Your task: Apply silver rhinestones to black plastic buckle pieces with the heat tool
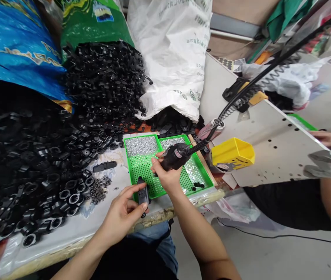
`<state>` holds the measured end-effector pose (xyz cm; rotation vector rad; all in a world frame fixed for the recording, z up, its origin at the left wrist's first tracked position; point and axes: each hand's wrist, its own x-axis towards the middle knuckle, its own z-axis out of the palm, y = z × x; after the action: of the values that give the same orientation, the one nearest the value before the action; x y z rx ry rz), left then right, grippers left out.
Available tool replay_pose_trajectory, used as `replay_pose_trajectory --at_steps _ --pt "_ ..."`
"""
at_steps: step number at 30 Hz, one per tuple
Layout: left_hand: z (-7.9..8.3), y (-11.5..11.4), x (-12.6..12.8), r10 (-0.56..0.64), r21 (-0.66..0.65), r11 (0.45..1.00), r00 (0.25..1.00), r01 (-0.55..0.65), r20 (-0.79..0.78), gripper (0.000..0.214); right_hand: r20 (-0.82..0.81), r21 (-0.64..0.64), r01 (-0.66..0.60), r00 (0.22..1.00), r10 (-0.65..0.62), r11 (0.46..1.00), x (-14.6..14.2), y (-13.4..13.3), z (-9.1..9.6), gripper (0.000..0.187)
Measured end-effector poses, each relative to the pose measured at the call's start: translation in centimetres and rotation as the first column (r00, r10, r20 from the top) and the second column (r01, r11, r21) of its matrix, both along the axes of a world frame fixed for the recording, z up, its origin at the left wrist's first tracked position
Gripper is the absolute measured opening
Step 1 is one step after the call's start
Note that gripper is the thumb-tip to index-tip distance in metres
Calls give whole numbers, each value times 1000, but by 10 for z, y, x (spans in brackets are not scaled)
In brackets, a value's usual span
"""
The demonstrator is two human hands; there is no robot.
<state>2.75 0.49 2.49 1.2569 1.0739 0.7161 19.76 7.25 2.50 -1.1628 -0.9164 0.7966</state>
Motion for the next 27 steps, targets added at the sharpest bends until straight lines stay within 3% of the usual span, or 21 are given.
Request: replay_pose_trajectory --at_steps 10,18,23,27 --pt "7 12 2 10 26 1000 1000 -10 -9 47 14 6 41 999 -41 999 -5 -5 -1 33" --pt "1 11 1 -5 45 999 999 7 -53 48 -23 50 48 999 -47 998 -7 -2 -4 31" --pt "1 11 2 18 77 997 996 -11 -92 49 -26 136 50 999 -46 989 -7 -13 21 23" --pt "3 11 4 23 106 994 994 -12 -107 48 -42 286 -94 993 110 954 -16 -30 52 19"
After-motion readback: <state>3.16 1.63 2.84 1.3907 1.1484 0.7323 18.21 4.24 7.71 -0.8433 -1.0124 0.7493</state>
